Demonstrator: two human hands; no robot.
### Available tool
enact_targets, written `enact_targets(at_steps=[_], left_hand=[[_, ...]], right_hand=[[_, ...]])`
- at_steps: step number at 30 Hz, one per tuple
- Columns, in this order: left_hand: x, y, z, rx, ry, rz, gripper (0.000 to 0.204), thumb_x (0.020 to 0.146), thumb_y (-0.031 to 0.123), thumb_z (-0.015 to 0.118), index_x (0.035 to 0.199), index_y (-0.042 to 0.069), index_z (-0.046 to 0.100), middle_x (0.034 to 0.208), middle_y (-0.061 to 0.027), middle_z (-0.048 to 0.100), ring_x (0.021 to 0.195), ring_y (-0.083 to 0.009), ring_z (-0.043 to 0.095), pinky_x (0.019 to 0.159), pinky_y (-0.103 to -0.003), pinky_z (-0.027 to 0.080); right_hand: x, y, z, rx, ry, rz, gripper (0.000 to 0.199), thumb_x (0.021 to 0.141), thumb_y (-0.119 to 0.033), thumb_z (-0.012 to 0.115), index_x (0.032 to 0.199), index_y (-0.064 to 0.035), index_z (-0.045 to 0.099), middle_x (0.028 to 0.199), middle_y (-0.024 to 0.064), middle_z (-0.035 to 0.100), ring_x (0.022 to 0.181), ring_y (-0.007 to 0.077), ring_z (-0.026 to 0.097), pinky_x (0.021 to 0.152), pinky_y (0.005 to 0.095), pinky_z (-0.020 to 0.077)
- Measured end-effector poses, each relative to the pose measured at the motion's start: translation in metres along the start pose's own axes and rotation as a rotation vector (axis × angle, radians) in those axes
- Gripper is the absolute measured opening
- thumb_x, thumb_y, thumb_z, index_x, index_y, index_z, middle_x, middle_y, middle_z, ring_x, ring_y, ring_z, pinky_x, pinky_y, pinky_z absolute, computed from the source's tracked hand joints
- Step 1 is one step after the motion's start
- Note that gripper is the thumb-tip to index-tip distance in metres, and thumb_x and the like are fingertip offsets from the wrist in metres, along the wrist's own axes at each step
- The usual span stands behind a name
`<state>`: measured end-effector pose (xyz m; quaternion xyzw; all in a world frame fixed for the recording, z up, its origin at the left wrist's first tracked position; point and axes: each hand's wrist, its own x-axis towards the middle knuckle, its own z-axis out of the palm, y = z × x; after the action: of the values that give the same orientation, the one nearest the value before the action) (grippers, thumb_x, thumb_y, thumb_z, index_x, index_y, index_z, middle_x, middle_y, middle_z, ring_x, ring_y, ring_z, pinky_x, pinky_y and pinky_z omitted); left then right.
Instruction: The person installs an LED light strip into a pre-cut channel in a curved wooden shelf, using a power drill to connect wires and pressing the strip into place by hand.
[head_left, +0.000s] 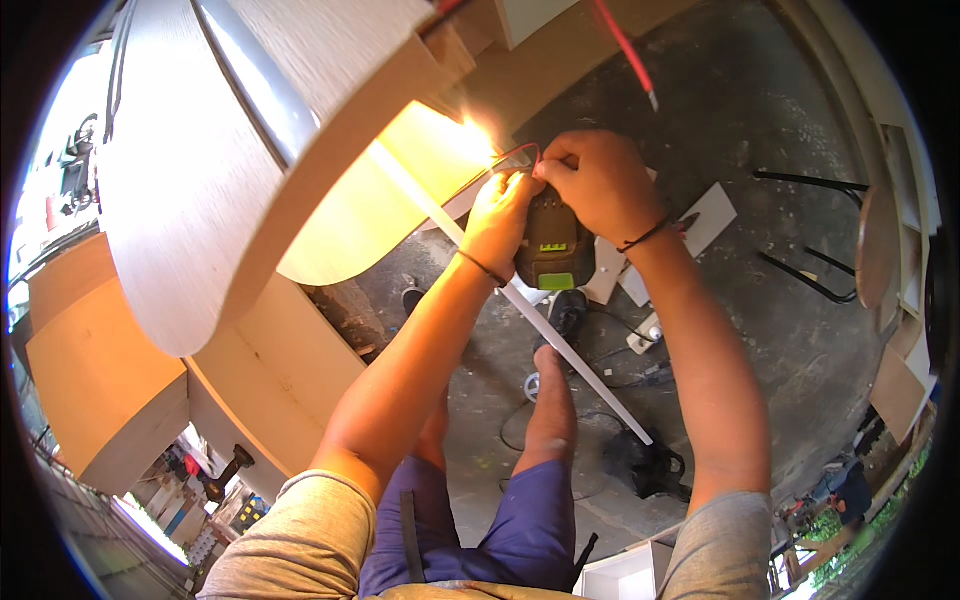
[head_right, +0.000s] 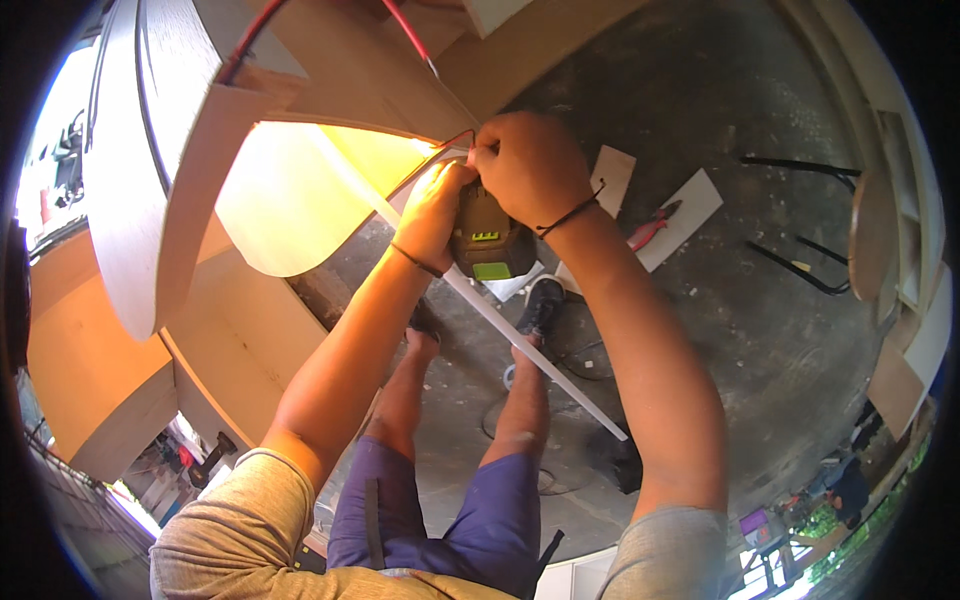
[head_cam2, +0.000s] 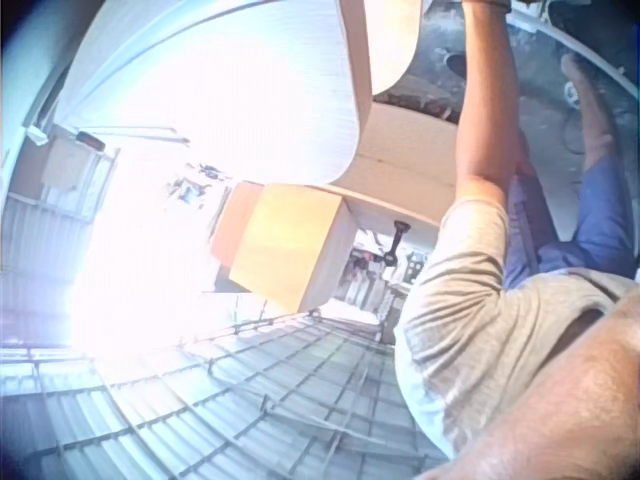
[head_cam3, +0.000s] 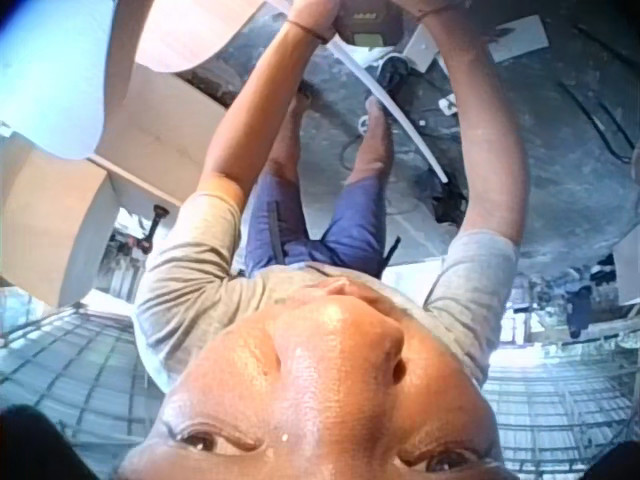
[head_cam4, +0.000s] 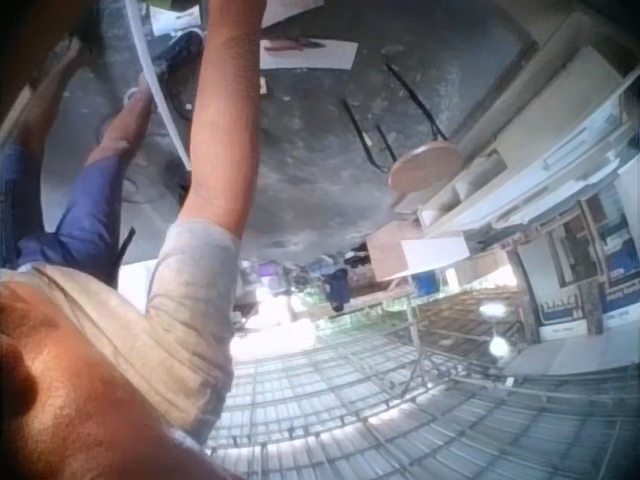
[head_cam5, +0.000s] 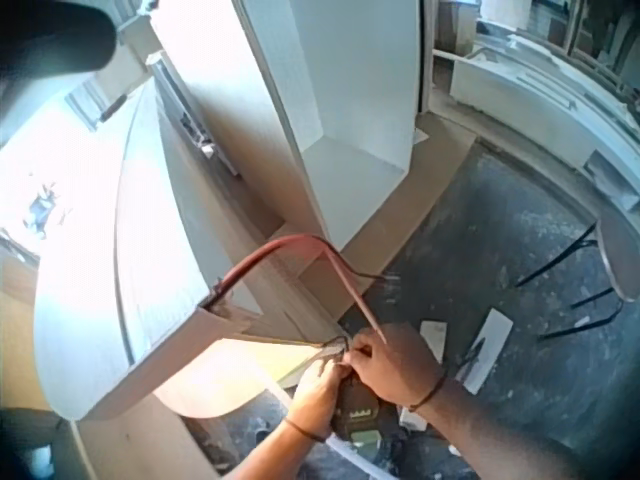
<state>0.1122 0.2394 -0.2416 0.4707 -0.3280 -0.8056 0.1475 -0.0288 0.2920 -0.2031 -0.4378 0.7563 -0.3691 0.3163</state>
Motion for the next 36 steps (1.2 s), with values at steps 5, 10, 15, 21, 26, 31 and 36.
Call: enact_targets(at_steps=[5, 10, 15, 21, 26, 31, 36], left_hand=[[0.005, -0.002, 0.009, -0.056, 0.007, 0.011, 0.023, 0.087, 0.021, 0.059, 0.093, -0.001, 0.060, 0.081, -0.0065, 0.061, 0.068, -0.0149, 0.060, 0.060, -0.029, 0.050], [0.012, -0.003, 0.002, -0.057, -0.039, -0.019, 0.023, 0.087, 0.019, 0.058, 0.095, -0.003, 0.058, 0.081, -0.0095, 0.062, 0.068, -0.0185, 0.062, 0.060, -0.031, 0.052], [0.029, -0.011, -0.002, -0.032, -0.137, 0.005, 0.026, 0.085, 0.021, 0.059, 0.093, -0.004, 0.059, 0.078, -0.0099, 0.060, 0.064, -0.0194, 0.061, 0.058, -0.032, 0.050], [0.020, -0.010, -0.011, 0.154, -0.152, 0.064, 0.030, 0.083, 0.023, 0.060, 0.098, -0.002, 0.056, 0.082, -0.0093, 0.058, 0.070, -0.0201, 0.059, 0.062, -0.034, 0.050], [0.021, -0.011, -0.009, 0.124, -0.200, -0.029, 0.028, 0.082, 0.022, 0.059, 0.102, 0.002, 0.054, 0.086, -0.0096, 0.057, 0.075, -0.0217, 0.060, 0.067, -0.037, 0.051], [0.038, -0.009, -0.015, 0.137, -0.246, -0.016, 0.027, 0.080, 0.020, 0.060, 0.100, 0.004, 0.054, 0.085, -0.0095, 0.057, 0.076, -0.0220, 0.059, 0.067, -0.037, 0.051], [0.039, -0.012, -0.014, 0.147, -0.210, -0.025, 0.029, 0.080, 0.022, 0.061, 0.099, 0.002, 0.056, 0.084, -0.0101, 0.058, 0.074, -0.0213, 0.060, 0.065, -0.035, 0.051]], right_hand=[[-0.001, 0.021, 0.016, -0.034, 0.177, -0.169, 0.016, 0.079, -0.017, 0.065, 0.079, -0.0013, 0.067, 0.072, 0.0154, 0.065, 0.067, 0.0327, 0.063, 0.063, 0.0383, 0.0485], [-0.006, 0.024, 0.026, -0.114, 0.202, -0.146, 0.018, 0.080, -0.019, 0.063, 0.080, -0.0012, 0.067, 0.075, 0.0186, 0.064, 0.073, 0.0367, 0.062, 0.066, 0.0410, 0.0489], [-0.011, 0.033, 0.031, -0.179, 0.328, -0.176, 0.018, 0.080, -0.018, 0.061, 0.081, -0.0007, 0.067, 0.078, 0.0194, 0.064, 0.075, 0.0372, 0.063, 0.066, 0.0405, 0.0491], [-0.024, 0.027, 0.035, -0.048, 0.357, -0.084, 0.020, 0.080, -0.018, 0.060, 0.081, 0.0013, 0.066, 0.075, 0.0190, 0.065, 0.070, 0.0330, 0.064, 0.064, 0.0374, 0.0487], [-0.025, 0.039, 0.030, -0.140, 0.298, -0.131, 0.022, 0.081, -0.019, 0.060, 0.080, 0.0015, 0.065, 0.069, 0.0160, 0.064, 0.061, 0.0272, 0.061, 0.059, 0.0364, 0.0482], [-0.027, 0.004, 0.020, 0.019, 0.154, 0.227, 0.022, 0.082, -0.021, 0.060, 0.081, 0.0009, 0.065, 0.063, 0.0117, 0.062, 0.049, 0.0209, 0.057, 0.049, 0.0343, 0.0462], [-0.019, 0.032, 0.027, -0.085, 0.288, -0.041, 0.022, 0.080, -0.020, 0.060, 0.080, 0.0018, 0.065, 0.067, 0.0145, 0.063, 0.061, 0.0243, 0.062, 0.060, 0.0366, 0.0484]])
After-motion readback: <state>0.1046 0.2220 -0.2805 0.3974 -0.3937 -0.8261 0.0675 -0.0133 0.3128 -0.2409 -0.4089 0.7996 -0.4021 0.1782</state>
